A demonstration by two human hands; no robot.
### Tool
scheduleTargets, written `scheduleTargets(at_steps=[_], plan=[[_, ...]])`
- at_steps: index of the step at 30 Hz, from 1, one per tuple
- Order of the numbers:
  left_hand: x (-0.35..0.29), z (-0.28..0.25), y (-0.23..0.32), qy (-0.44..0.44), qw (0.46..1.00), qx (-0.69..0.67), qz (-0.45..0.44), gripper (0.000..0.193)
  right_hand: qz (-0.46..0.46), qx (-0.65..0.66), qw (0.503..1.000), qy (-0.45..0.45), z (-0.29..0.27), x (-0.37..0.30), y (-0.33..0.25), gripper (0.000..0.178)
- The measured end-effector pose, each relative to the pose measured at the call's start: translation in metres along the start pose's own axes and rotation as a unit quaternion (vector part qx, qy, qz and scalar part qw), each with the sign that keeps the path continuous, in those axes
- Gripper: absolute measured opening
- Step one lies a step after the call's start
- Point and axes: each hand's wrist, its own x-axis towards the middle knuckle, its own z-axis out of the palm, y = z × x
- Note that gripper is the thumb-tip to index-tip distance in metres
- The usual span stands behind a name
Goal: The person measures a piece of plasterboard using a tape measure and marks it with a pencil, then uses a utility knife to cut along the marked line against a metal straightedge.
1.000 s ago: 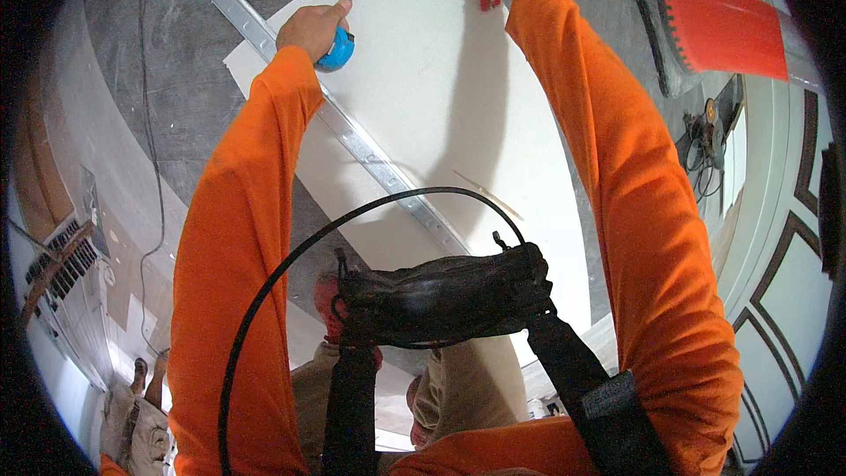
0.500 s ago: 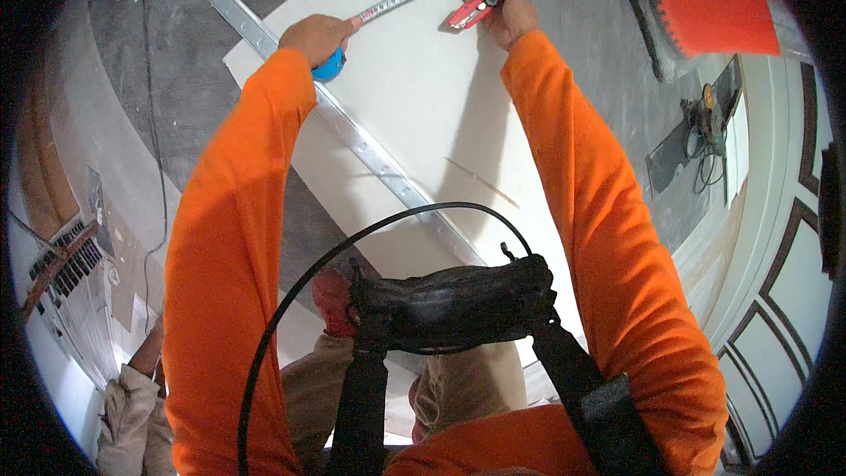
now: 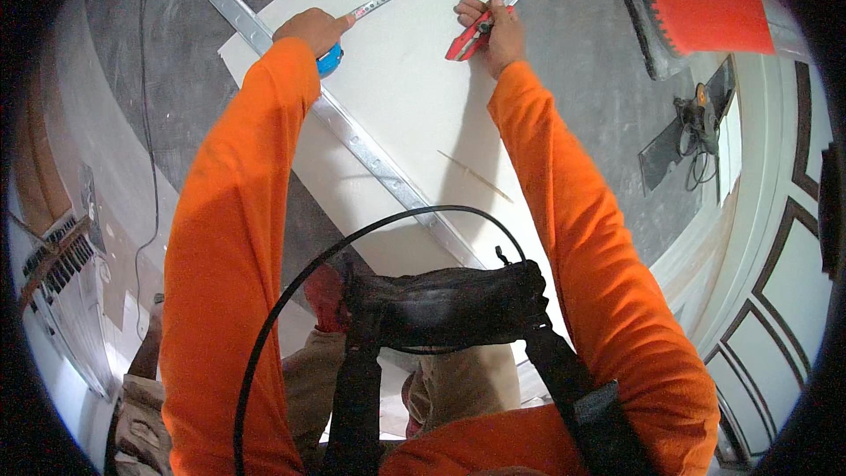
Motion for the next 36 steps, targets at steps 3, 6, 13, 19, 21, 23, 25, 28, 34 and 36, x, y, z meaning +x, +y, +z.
scheduleTargets(at_steps=[3,6,13,19,21,23,25,28,34,36], plan=[[-0.01,0.005,0.005,0.029,0.999,-0.016,-0.014,0.067,0.005,-0.13,0.991,0.041,0.004,-0.007,0.0,0.029],[-0.003,0.004,0.007,0.049,0.998,0.015,-0.026,0.073,-0.008,-0.353,0.936,0.0,0.02,-0.013,0.009,0.024],[-0.011,0.002,0.016,0.025,1.0,0.0,-0.017,0.072,-0.095,-0.622,0.777,-0.031,0.073,-0.036,0.029,0.026],[-0.02,0.005,0.013,0.012,0.999,0.035,0.019,0.069,-0.312,-0.683,0.659,0.052,0.026,0.029,-0.006,0.035],[-0.026,0.006,0.015,0.014,0.999,0.025,0.041,0.068,-0.182,-0.744,0.643,0.019,0.013,0.037,-0.02,0.036],[-0.03,0.008,0.012,0.02,0.998,0.023,0.048,0.068,-0.199,-0.726,0.658,0.003,0.01,0.027,-0.017,0.039],[-0.032,0.011,0.011,0.033,0.998,0.029,0.052,0.068,-0.21,-0.717,0.665,0.002,0.013,0.021,-0.019,0.04],[-0.03,0.015,0.012,0.029,0.998,0.048,0.011,0.067,-0.194,-0.717,0.67,0.006,0.014,0.018,-0.016,0.04],[-0.033,0.012,0.02,0.048,0.998,0.037,-0.001,0.07,-0.212,-0.649,0.73,0.034,0.004,-0.004,-0.011,0.031],[-0.03,0.011,0.021,0.034,0.999,0.037,-0.006,0.071,-0.131,-0.604,0.786,0.02,0.016,-0.029,-0.009,0.028]])
